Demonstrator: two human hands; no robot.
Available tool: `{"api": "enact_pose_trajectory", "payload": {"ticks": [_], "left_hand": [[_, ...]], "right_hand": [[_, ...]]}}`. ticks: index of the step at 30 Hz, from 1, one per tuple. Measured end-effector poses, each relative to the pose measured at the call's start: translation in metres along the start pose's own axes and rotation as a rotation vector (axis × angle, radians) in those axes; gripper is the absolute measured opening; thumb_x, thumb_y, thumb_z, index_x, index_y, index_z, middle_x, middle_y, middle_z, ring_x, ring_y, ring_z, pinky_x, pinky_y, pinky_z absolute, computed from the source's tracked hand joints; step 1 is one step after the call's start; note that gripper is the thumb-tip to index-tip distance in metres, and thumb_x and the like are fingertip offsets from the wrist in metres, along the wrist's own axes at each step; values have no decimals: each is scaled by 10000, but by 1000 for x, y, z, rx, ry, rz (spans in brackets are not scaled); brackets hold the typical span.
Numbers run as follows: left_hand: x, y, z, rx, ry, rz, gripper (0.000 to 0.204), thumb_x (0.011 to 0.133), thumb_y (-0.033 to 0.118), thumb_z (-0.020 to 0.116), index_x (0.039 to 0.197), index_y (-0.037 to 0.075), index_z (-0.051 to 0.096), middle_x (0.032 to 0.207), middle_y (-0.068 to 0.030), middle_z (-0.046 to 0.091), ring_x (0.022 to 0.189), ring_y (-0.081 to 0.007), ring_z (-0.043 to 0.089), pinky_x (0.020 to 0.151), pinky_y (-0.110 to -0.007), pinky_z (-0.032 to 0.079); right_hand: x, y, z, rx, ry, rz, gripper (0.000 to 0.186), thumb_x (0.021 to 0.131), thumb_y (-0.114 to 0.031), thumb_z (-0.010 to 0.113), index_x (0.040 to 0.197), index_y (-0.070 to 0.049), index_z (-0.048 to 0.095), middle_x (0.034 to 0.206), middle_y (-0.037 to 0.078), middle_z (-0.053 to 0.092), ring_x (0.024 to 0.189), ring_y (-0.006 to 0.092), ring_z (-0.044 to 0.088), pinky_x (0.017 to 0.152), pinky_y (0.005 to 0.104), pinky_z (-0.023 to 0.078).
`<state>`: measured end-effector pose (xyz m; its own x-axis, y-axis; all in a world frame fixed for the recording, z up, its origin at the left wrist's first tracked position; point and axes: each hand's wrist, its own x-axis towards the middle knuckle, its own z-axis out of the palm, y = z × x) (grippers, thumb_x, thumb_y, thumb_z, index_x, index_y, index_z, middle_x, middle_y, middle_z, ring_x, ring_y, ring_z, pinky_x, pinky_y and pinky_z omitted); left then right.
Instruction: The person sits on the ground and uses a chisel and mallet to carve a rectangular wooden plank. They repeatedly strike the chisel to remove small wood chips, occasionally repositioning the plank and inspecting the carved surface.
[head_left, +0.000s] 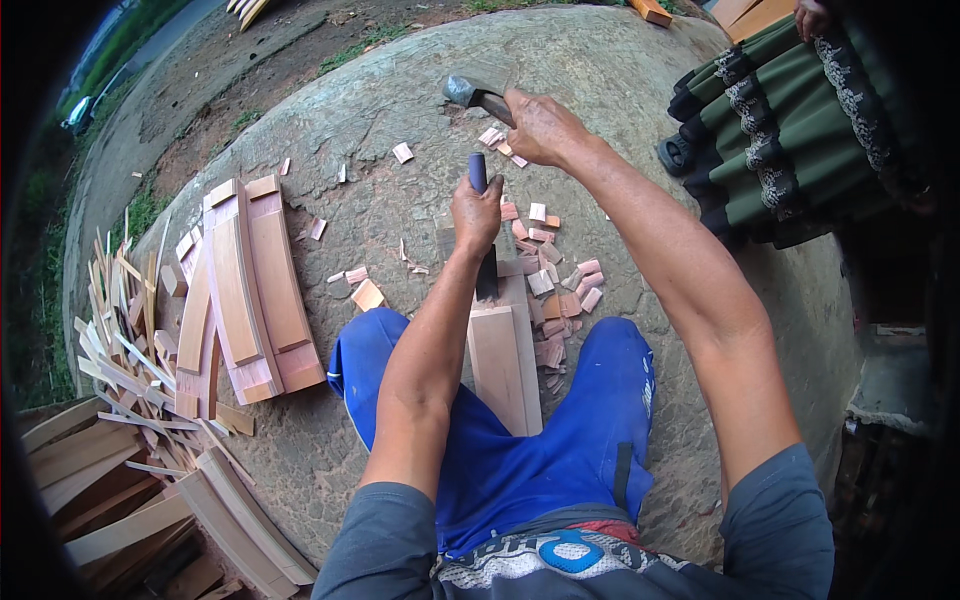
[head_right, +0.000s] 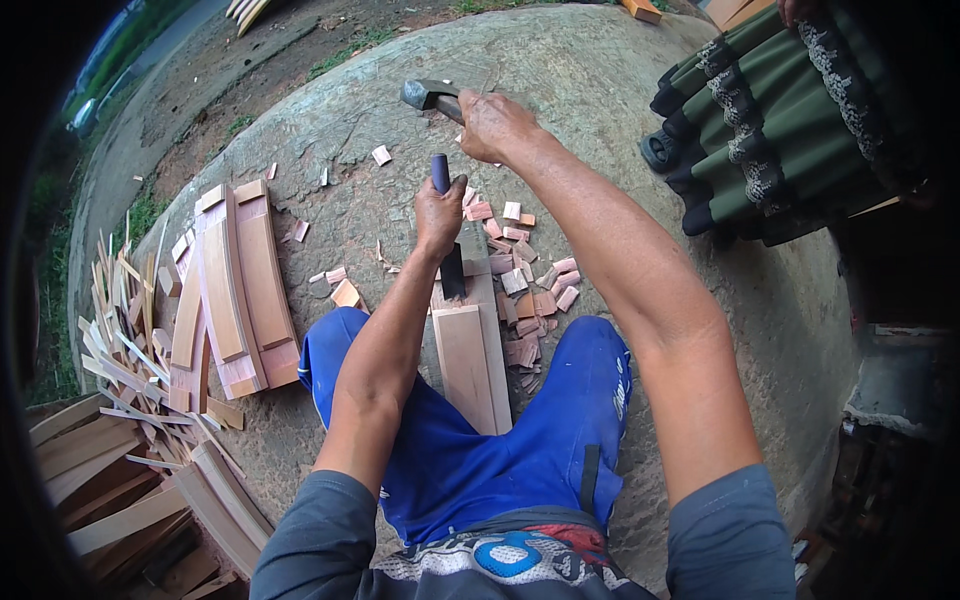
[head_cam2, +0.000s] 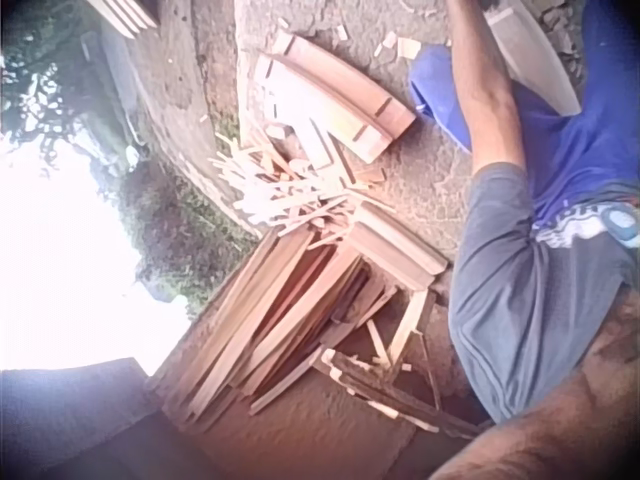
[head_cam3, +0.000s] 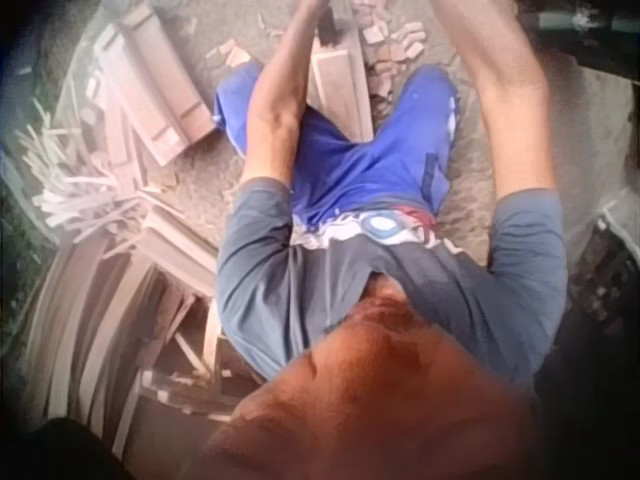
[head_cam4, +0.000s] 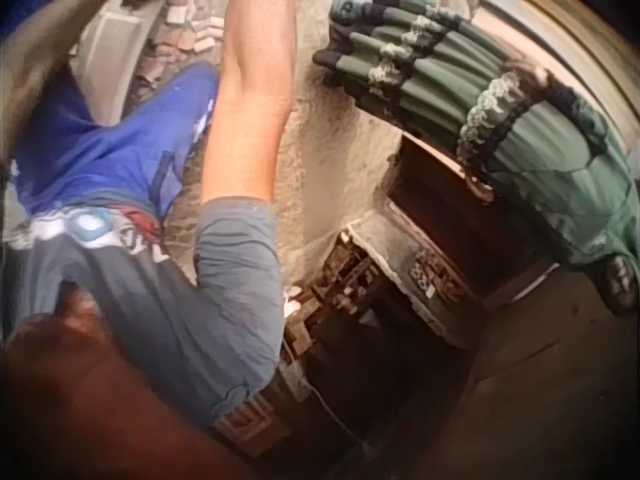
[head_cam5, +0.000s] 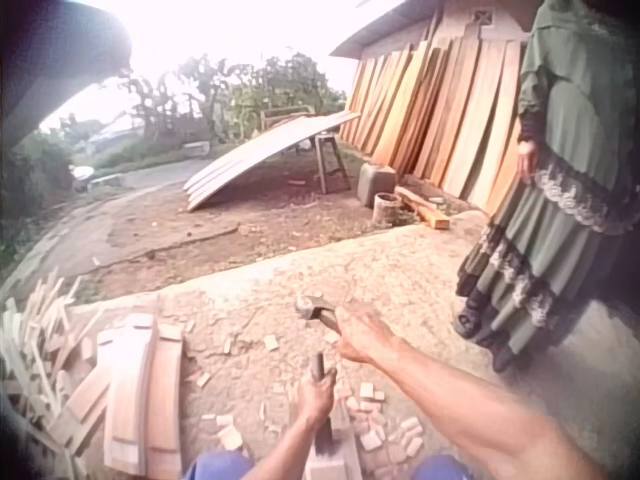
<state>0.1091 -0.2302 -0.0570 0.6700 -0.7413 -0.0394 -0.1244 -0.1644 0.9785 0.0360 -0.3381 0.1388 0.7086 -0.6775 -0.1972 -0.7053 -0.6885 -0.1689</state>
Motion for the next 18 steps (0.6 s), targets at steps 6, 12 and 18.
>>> {"api": "enact_pose_trajectory", "payload": {"ticks": [6,12,18], "left_hand": [[0,-8,-9,51,-37,-122,333,944,296,752,975,-15,639,818,-161,680,738,-257,634,722,-432,509],[-18,5,-6,-154,-55,15,315,968,303,749,960,16,621,792,-74,649,716,-192,614,663,-369,488],[-23,68,-38,-444,-211,-124,306,997,344,732,920,125,533,634,69,479,443,-37,401,377,-245,285]], "right_hand": [[-3,-2,-11,-97,-263,-141,309,804,-110,670,1108,-52,671,1038,165,729,1035,331,704,845,477,551],[-14,17,16,215,110,6,354,872,-298,710,1159,-94,673,974,147,733,954,327,716,803,466,536],[-71,26,25,528,103,128,346,870,-249,732,1099,-6,645,846,105,685,809,195,663,727,358,514]]}}
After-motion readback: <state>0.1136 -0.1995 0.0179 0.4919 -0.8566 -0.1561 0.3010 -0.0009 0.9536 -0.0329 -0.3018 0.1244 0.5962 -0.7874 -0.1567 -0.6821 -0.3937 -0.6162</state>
